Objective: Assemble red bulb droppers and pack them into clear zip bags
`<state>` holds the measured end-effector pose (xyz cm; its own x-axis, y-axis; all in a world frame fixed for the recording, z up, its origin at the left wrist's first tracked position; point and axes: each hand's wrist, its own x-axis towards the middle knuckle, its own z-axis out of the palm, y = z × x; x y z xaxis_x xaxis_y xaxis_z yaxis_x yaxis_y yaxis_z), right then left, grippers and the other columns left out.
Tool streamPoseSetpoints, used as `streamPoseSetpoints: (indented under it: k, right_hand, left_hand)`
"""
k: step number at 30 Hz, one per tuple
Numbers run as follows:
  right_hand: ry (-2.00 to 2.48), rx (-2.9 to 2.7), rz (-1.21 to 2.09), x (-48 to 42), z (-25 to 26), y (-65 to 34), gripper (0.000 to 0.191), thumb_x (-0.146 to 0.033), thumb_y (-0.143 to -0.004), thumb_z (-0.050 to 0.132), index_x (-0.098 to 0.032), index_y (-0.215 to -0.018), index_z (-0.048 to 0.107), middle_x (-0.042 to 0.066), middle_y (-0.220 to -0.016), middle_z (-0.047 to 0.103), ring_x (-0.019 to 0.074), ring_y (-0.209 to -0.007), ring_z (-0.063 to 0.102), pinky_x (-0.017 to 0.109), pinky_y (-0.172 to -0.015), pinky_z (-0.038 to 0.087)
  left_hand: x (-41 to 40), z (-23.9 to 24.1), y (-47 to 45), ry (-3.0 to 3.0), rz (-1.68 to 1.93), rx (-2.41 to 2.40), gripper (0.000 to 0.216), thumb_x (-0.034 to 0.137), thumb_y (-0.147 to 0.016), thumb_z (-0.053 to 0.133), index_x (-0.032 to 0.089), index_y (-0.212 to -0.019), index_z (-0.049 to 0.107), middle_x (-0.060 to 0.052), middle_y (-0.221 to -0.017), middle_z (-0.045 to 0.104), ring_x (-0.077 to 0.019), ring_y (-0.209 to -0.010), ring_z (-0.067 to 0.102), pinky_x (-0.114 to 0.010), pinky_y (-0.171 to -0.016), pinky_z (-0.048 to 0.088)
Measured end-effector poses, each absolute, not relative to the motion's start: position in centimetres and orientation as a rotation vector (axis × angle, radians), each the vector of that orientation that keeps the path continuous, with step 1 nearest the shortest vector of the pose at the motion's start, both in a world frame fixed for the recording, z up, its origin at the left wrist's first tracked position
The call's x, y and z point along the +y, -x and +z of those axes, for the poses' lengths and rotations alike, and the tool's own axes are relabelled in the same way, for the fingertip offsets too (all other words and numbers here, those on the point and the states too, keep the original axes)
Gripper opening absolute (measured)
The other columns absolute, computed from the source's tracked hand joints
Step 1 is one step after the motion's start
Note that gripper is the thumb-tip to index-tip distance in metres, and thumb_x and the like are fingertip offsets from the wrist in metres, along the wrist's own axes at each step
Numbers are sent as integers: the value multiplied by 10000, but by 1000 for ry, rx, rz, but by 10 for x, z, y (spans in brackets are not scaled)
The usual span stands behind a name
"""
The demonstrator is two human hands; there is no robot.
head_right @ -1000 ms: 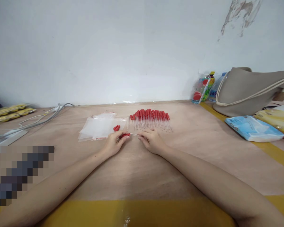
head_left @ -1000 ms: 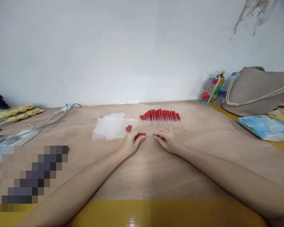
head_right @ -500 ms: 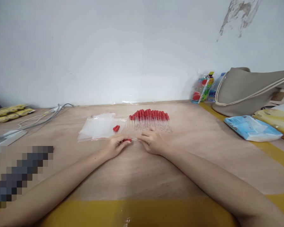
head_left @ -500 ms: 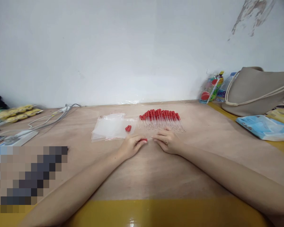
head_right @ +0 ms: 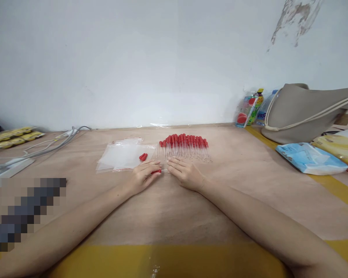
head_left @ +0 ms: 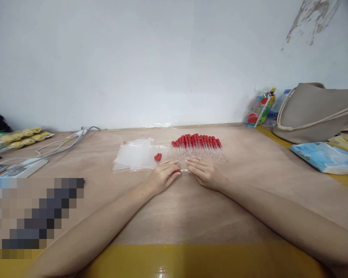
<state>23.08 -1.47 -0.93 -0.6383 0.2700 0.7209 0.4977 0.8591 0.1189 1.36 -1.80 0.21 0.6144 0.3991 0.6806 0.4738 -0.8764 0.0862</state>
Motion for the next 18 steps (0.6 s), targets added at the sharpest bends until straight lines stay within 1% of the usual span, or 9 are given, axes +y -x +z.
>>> streamPoseSetpoints:
  k: [5, 9, 14, 18]
  right_hand:
    - [542, -2307, -409, -16, -7, -228, 271, -122, -847, 388, -159, -960, 631, 83, -1027, 653, 182, -1025, 574, 383, -933, 464]
    - [535, -2284, -353, -19, -6, -222, 246, -132, -848, 403, -142, -951, 626, 87, -975, 670, 173, -951, 609, 344, -899, 486]
    - [592, -2266, -200, -20, -8, -216, 232, -180, -865, 407, -172, -964, 617, 62, -985, 667, 154, -965, 600, 313, -902, 476]
    - [622, -2241, -108, -18, -9, -213, 231, -197, -870, 399, -182, -940, 619, 61, -957, 672, 154, -930, 608, 308, -852, 487]
  left_hand:
    - [-18, 0, -14, 2767, -1129, -730, 133, 221, -851, 483, 165, -920, 582, -69, -896, 667, -174, -946, 601, -353, -889, 467]
    - [-17, 0, -15, 2791, -1133, -731, 125, 213, -845, 489, 156, -914, 576, -78, -895, 654, -175, -942, 593, -337, -868, 474]
    - [-17, 0, -15, 2804, -1132, -727, 129, 211, -847, 484, 161, -930, 569, -77, -921, 651, -170, -946, 588, -341, -873, 473]
    - [-14, -1, -15, 2805, -1158, -733, 133, 215, -851, 474, 171, -932, 570, -76, -931, 654, -171, -943, 593, -350, -862, 479]
